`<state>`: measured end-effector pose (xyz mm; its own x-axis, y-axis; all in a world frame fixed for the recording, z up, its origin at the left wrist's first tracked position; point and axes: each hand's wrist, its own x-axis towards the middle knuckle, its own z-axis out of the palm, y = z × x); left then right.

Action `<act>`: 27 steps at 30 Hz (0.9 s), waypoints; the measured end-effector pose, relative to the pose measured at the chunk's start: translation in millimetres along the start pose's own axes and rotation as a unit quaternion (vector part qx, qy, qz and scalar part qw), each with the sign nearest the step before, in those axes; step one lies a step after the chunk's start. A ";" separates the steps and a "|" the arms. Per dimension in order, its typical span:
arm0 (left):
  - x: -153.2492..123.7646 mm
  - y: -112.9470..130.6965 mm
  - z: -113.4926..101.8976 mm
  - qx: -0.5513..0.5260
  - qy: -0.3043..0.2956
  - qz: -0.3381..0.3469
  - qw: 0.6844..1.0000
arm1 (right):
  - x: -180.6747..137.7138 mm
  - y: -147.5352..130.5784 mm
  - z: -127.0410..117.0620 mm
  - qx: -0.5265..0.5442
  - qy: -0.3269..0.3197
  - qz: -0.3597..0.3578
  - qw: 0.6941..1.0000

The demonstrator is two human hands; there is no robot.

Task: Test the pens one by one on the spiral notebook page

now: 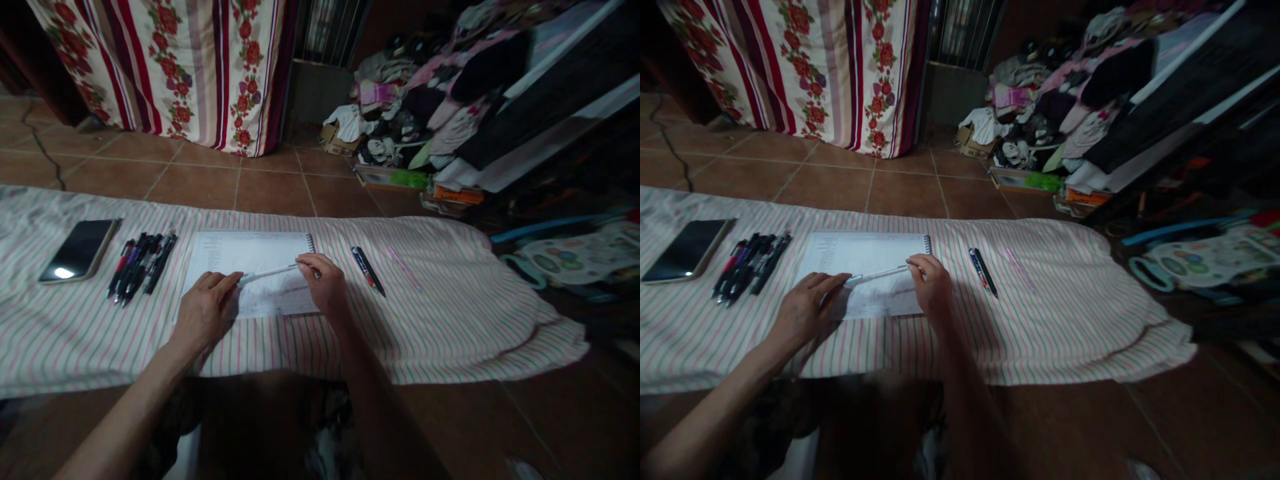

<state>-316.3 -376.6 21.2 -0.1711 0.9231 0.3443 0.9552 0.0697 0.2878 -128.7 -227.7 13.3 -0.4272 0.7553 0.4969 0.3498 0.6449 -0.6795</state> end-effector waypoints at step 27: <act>4.8 9.4 -0.7 -0.059 -0.071 -0.054 0.994 | -3.7 -11.3 11.3 0.037 -0.052 -0.022 0.998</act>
<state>-308.3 -371.8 26.1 -0.2266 0.9574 0.1788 0.8967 0.1334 0.4221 -140.4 -239.1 13.1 -0.5260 0.7075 0.4719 0.2681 0.6646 -0.6975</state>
